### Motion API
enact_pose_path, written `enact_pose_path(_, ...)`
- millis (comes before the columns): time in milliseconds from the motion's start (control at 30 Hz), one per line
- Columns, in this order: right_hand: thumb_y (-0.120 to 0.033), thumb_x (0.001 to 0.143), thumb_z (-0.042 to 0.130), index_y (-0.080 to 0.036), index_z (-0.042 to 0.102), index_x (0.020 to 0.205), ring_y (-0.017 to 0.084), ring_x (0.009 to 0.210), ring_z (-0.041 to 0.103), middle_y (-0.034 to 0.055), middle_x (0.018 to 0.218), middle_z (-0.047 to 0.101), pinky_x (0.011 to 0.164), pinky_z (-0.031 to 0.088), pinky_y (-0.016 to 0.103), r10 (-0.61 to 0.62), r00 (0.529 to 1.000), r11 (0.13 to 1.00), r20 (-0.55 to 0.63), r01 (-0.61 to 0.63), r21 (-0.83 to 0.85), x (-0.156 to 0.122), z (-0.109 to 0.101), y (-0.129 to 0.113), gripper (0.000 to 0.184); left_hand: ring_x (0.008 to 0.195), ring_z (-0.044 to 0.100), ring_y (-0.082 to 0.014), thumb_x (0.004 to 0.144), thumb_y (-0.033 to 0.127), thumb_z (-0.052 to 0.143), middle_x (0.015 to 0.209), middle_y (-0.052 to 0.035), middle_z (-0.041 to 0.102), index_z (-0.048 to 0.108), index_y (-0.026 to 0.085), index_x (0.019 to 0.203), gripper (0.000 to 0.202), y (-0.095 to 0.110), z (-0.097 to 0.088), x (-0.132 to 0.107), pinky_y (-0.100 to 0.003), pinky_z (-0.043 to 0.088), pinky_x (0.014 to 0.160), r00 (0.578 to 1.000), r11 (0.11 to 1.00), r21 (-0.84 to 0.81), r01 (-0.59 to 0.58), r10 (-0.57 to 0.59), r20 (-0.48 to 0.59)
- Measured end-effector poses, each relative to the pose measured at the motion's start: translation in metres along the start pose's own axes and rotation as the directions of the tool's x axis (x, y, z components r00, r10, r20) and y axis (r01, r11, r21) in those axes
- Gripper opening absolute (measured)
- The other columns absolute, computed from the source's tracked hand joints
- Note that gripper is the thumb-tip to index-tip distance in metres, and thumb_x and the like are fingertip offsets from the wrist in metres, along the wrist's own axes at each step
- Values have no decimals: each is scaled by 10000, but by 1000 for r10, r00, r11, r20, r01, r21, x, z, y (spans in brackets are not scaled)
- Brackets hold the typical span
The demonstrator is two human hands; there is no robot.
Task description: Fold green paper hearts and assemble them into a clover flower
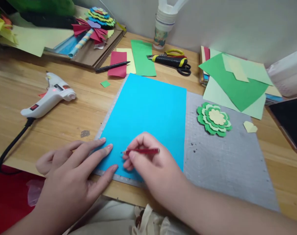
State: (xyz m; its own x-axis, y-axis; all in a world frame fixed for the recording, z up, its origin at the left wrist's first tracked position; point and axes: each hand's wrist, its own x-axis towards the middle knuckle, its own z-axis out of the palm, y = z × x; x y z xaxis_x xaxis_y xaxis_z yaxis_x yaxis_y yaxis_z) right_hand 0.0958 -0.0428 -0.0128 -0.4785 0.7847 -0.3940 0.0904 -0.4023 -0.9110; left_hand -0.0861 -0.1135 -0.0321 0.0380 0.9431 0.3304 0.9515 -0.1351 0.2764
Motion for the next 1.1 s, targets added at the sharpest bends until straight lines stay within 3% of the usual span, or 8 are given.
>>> enact_pose_path(100,-201,894,520,-224,568,847,145,745,599,5,818,625,682,487,289,-96,995,970,25,99,-222,-24,3,12,71,1011,559,-360,846,366,619,1142,-81,711,733,208,1019,261,1,-2,3,-510,440,855,999,1000,-3,15,-15,39)
enact_pose_path(167,-202,897,496,-227,558,846,151,717,582,10,809,613,644,474,291,-156,988,947,13,153,-284,-29,4,16,84,1018,544,-361,842,374,623,1135,-90,703,727,201,1017,267,-1,-4,6,-518,436,862,998,1000,-7,3,-2,66)
enact_pose_path(267,-171,875,491,-226,524,806,143,669,559,-1,753,596,605,454,276,-212,977,911,19,204,-359,-28,5,16,94,1030,527,-360,854,379,625,1113,-71,699,721,238,1010,232,-9,-8,13,-522,426,839,992,999,-22,-28,30,122)
enact_pose_path(433,-86,791,507,-213,512,767,121,632,541,-9,713,589,569,416,241,-331,931,760,152,359,-541,-16,13,15,129,1014,564,-320,847,369,660,1061,-16,698,732,322,959,141,-22,-10,20,-495,420,828,989,994,-97,-59,71,130)
enact_pose_path(533,-80,757,505,-214,479,722,117,613,537,-8,687,584,556,402,239,-456,865,664,210,488,-567,-10,19,19,141,1004,573,-314,841,358,673,1053,-16,703,735,317,967,146,-24,-9,20,-495,413,829,990,992,-104,-68,80,115)
enact_pose_path(633,-65,732,481,-222,412,666,112,570,510,-14,635,554,517,363,241,-512,825,596,237,540,-594,-7,20,22,183,1011,581,-308,840,368,683,1068,-16,704,736,321,974,152,-25,-8,18,-488,411,829,990,990,-128,-63,78,115)
enact_pose_path(867,-45,746,471,-230,354,658,113,522,457,-8,609,514,473,325,257,-520,819,583,241,547,-600,-11,16,17,236,1038,561,-307,842,364,689,1073,-16,695,727,331,989,156,-26,-7,17,-488,413,850,992,985,-172,-29,50,119)
enact_pose_path(1100,-17,775,465,-232,386,699,122,553,477,0,639,553,497,340,262,-528,797,545,292,582,-604,-11,16,18,241,1015,561,-308,855,368,669,1057,-24,696,726,320,968,135,-26,-4,16,-506,408,852,993,987,-154,-50,65,97)
